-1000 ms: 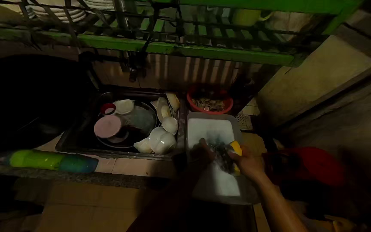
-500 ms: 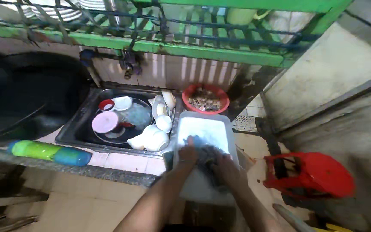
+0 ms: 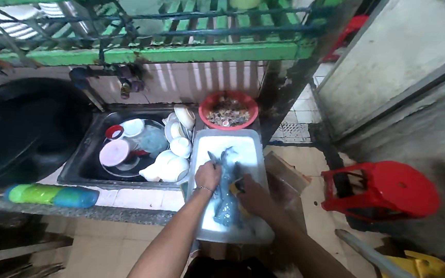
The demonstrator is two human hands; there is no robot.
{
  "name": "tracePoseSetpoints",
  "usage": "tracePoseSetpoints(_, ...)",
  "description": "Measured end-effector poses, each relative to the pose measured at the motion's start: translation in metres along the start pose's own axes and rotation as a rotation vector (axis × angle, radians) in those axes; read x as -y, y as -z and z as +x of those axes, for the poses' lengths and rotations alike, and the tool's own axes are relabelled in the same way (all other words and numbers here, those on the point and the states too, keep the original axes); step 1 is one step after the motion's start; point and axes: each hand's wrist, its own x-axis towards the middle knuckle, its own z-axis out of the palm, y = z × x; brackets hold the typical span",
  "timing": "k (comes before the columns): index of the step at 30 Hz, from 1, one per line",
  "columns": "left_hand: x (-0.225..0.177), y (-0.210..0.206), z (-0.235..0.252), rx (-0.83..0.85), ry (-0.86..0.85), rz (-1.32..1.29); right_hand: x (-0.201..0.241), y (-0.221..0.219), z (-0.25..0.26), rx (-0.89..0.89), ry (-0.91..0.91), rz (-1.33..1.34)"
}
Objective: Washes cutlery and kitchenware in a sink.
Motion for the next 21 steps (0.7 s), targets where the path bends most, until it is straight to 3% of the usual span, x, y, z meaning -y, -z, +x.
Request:
tracePoseSetpoints(4,-0.008,0.011,-0.018,0.003,-0.003,0.138,-0.01,0.006,0.002,-0.062,0.079,0.367)
tracePoseSetpoints(8,-0.044,0.019,-0.022,0.203,0.028,0.393,-0.01,0.008,0.009,-0.068,0.032,0.693)
tracePoseSetpoints(14,-0.058,-0.009,0.026,0.217,0.006,0.314,-0.014,-0.001,0.02,-0.019,0.031,0.697)
tracePoseSetpoints(18,-0.038,0.005,0.009,0.151,0.012,0.367,-0.021,-0.004,0.016,-0.015,0.042,0.734)
tracePoseSetpoints(21,-0.014,0.021,-0.009,0.112,0.045,0.209,-0.02,-0.001,0.015,-0.003,0.064,0.786)
